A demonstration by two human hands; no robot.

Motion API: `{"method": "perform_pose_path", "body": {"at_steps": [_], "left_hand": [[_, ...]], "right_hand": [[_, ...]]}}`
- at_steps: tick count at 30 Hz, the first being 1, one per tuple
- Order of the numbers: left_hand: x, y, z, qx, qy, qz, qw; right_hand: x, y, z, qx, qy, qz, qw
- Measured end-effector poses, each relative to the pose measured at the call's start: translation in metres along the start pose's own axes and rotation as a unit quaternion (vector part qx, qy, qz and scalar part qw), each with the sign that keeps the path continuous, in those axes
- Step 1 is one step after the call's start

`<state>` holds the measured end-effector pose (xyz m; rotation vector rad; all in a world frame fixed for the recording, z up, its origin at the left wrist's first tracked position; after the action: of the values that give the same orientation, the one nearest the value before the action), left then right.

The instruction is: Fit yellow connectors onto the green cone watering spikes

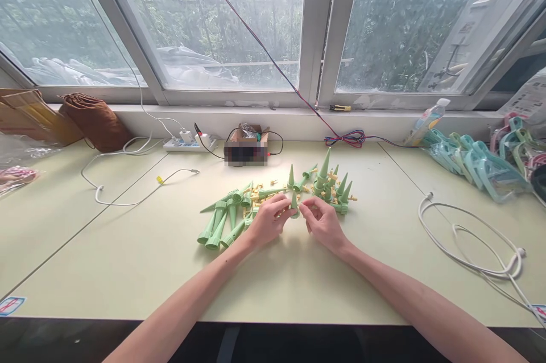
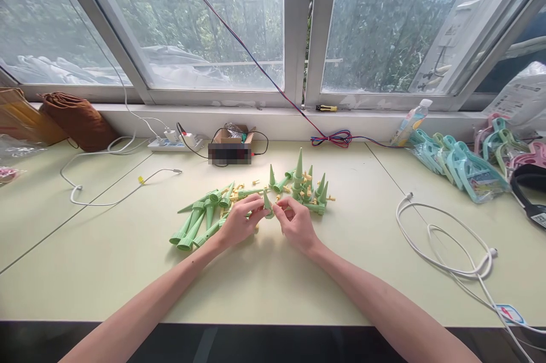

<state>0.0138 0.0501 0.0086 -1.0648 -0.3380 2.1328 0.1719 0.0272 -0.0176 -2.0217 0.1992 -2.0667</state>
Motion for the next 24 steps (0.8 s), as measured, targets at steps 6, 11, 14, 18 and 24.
{"method": "perform_pose_path", "body": {"at_steps": [6,11,14,18,24], "left_hand": [[0.0023,-0.0022,0.0031,-0.001,0.026,0.014,1.000],[0.0025,-0.0020,0.0024,0.006,0.035,0.020,0.999],[0.0025,-0.0020,0.0020,0.017,0.047,0.023,0.998],[0.0016,-0.0027,0.0030,0.039,0.065,0.027,0.997],[0.0008,-0.0042,0.0045,0.062,0.080,0.024,0.995]], "right_hand": [[0.0028,0.0011,-0.0016,0.016,0.018,0.026,0.999],[0.0056,0.0012,-0.0017,0.016,0.031,0.041,0.999],[0.0070,0.0014,-0.0014,0.016,0.045,0.056,0.997],[0.0064,0.0019,-0.0001,0.018,0.067,0.084,0.994],[0.0079,0.0030,0.0014,0.017,0.117,0.138,0.983]]}}
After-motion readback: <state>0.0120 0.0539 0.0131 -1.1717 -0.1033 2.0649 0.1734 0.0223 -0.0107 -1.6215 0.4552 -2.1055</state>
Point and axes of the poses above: each hand's wrist, its own y-axis away from the middle knuckle, its own z-axis out of the back of the hand, x = y × z, the point moved 4 cm from there along -y, towards the middle knuckle, and after that the axes turned 3 degrees about -y, right-handed, at the moved point
